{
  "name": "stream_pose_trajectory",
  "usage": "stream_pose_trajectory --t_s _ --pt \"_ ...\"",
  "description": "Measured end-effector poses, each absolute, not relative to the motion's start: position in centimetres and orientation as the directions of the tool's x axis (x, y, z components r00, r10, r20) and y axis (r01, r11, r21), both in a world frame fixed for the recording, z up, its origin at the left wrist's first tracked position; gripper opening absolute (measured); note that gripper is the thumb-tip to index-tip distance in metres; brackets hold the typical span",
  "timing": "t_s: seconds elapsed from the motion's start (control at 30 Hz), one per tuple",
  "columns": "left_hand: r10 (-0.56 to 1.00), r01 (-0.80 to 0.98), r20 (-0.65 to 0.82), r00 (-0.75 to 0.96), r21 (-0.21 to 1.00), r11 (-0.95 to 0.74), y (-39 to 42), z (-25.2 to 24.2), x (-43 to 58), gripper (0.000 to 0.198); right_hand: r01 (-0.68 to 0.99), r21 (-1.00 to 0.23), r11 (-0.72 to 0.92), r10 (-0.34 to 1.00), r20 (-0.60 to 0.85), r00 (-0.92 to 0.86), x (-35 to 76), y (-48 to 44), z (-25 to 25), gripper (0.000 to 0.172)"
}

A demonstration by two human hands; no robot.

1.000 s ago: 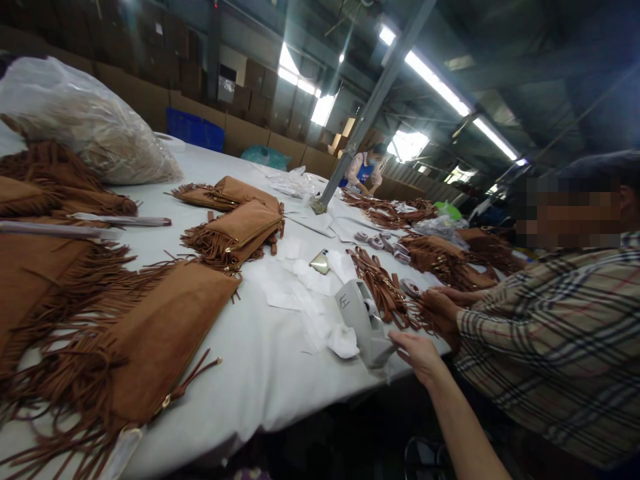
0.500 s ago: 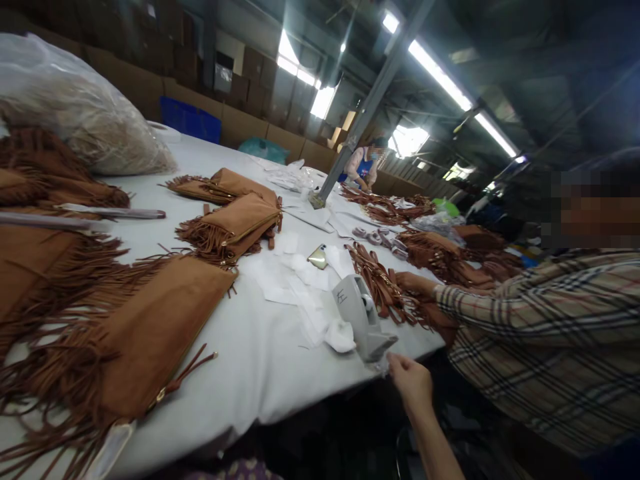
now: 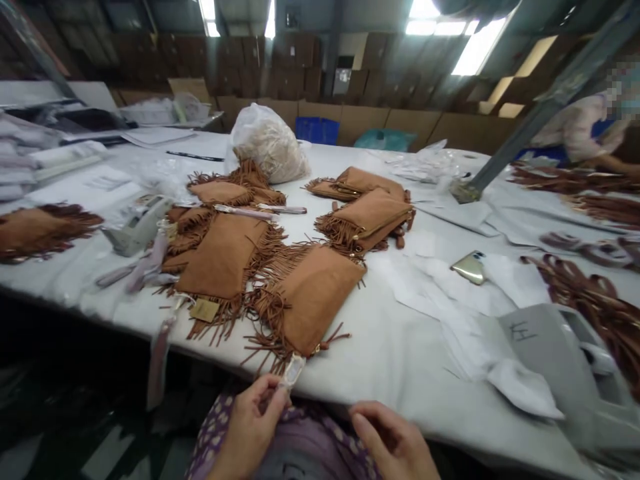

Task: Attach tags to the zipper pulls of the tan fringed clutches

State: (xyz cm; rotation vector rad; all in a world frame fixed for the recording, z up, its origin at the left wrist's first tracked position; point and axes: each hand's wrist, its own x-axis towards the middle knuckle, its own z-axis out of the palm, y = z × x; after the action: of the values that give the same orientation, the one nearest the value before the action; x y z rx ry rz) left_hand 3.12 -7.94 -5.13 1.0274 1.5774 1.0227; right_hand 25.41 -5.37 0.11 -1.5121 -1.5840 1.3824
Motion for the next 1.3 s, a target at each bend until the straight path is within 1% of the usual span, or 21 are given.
stream_pose_trajectory --t_s 0.1,0.2,0.3,0.43,0.6,0.77,0.83,0.9,0.97,1.07,1.1,1.17,1.2,1.23,1.3 --pt "0.966 0.220 -0.190 -0.176 0.949 0.226 -8.2 -4.9 3.1 0.027 0.287 -0.954 -0.082 0.897 -0.196 -0.397 19.7 -4.3 0.4 0.032" --pt "0.980 0.300 -0.121 -0.161 0.939 0.165 -8.3 -5.0 3.0 0.025 0.275 -0.958 -0.078 0.877 -0.197 -0.439 16.9 -3.2 -1.0 0.032" --pt "0.987 0.365 -0.061 -0.146 0.924 0.111 -8.3 -5.2 3.0 0.022 0.358 -0.928 -0.103 0.891 -0.246 -0.381 15.8 -2.5 -2.4 0.033" --pt "0.994 0.439 0.046 -0.103 0.899 0.004 -8.5 -5.5 3.0 0.019 0.472 -0.870 -0.138 0.903 -0.307 -0.302 15.5 -2.4 -2.9 0.032" --pt "0.989 0.516 0.122 -0.083 0.854 -0.062 -8.8 -6.2 2.9 0.020 0.520 -0.832 -0.195 0.902 -0.360 -0.237 15.6 -2.4 -3.2 0.033" --pt "0.982 0.568 0.171 -0.077 0.817 -0.098 -8.9 -7.2 3.1 0.021 0.473 -0.828 -0.301 0.880 -0.432 -0.196 15.7 -2.8 -4.0 0.038" --pt "0.978 0.581 0.198 -0.071 0.805 -0.121 -8.9 -7.5 3.2 0.022 0.410 -0.845 -0.344 0.882 -0.441 -0.167 15.6 -3.1 -4.2 0.037" --pt "0.971 0.593 0.226 -0.075 0.793 -0.139 -8.8 -7.5 3.2 0.024 0.313 -0.870 -0.380 0.893 -0.433 -0.120 15.4 -3.4 -4.2 0.035" --pt "0.972 0.584 0.214 -0.098 0.803 -0.118 -8.7 -7.3 3.1 0.023 0.229 -0.888 -0.398 0.906 -0.420 -0.056 15.4 -3.5 -4.0 0.034" --pt "0.984 0.499 0.112 -0.142 0.866 -0.026 -8.5 -6.4 3.1 0.021 0.192 -0.891 -0.411 0.907 -0.421 -0.017 15.4 -3.4 -3.8 0.045" --pt "0.985 0.455 0.070 -0.157 0.890 0.010 -8.5 -6.1 3.2 0.021 0.191 -0.888 -0.419 0.900 -0.434 -0.044 15.5 -3.3 -3.7 0.045" --pt "0.981 0.347 -0.019 -0.191 0.934 0.086 -8.5 -5.6 3.6 0.024 0.180 -0.882 -0.436 0.874 -0.463 -0.147 15.4 -3.2 -3.8 0.035" --pt "0.975 0.283 -0.063 -0.213 0.951 0.123 -8.6 -5.4 3.7 0.026 0.177 -0.881 -0.440 0.862 -0.469 -0.194 15.4 -3.2 -3.9 0.034" --pt "0.965 0.223 -0.096 -0.243 0.963 0.152 -8.7 -5.3 3.9 0.027 0.180 -0.882 -0.435 0.856 -0.467 -0.221 15.2 -3.3 -4.0 0.036" --pt "0.941 0.155 -0.122 -0.315 0.972 0.177 -8.9 -5.3 4.1 0.031 0.213 -0.894 -0.395 0.874 -0.437 -0.213 14.9 -3.4 -4.2 0.039"
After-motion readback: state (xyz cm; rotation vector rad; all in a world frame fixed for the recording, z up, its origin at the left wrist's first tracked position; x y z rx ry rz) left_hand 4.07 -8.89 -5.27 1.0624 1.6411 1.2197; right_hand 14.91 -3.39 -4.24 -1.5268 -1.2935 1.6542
